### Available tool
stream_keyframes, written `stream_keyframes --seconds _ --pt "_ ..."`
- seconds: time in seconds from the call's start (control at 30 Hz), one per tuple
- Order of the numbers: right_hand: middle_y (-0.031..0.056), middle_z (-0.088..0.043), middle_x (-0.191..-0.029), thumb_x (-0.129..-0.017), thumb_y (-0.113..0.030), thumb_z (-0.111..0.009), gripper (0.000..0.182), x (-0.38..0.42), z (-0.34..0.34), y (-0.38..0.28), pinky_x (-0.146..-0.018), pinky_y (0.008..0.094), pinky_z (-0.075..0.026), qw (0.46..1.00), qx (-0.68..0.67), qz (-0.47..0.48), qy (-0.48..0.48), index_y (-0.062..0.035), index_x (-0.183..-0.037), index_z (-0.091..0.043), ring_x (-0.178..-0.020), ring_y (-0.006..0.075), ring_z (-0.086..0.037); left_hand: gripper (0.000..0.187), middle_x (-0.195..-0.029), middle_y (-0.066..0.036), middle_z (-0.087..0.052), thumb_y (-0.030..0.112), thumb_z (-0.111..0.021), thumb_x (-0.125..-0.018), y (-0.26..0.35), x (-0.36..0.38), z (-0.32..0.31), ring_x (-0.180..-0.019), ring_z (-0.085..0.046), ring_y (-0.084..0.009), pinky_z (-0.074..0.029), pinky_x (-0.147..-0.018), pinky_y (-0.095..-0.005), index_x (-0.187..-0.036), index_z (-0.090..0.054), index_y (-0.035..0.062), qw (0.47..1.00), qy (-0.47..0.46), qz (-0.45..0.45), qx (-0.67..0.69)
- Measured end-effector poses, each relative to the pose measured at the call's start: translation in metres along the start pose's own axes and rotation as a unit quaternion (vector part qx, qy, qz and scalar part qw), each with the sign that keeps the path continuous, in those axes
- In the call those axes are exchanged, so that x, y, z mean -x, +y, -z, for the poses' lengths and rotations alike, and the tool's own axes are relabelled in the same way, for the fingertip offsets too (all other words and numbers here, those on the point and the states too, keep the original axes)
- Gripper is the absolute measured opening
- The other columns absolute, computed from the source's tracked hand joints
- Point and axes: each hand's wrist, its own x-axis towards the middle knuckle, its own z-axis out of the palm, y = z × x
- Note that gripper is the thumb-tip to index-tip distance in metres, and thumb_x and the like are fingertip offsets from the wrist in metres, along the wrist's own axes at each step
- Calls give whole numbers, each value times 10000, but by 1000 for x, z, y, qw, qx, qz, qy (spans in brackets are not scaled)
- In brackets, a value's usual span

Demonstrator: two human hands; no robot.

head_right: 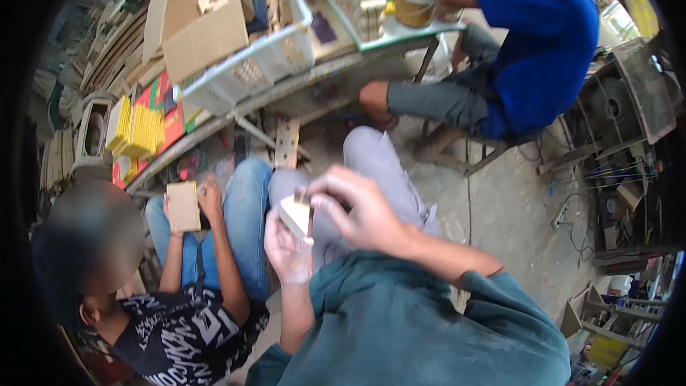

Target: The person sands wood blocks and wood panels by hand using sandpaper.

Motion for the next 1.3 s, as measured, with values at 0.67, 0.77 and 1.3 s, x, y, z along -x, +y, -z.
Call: stream_keyframes --seconds 0.67,0.77,1.3 --pt "73 -654 -791 -821 -44 -690 76 4 3 29 -660 251 -493 995 -7 -57 79 17 -858 -664 -729 118 -622 726 -1283 -282 -489 88 -804 -694 8 16 11 -1205 -508 -310 -415 -1017 -388 -1263 -404 -120 996 -79 -18 46" --pt "85 -645 -825 -818 -48 -688 89 14 6 4 -618 243 -474 995 4 99 10 15 -875 -661 -714 124 -601 726 -1282 -296 -486 85 -808 -686 20 10 2 -1221 -493 -344 -391 -1040 -409 -1258 -411 -117 999 -24 6 -21" --pt "100 -660 -797 -785 -25 -708 84 5 12 23 -642 282 -507 996 -24 -10 83 21 -826 -650 -715 181 -639 732 -1286 -332 -467 51 -806 -667 29 4 -3 -1216 -489 -347 -399 -1028 -429 -1265 -414 -105 989 -131 -73 4"
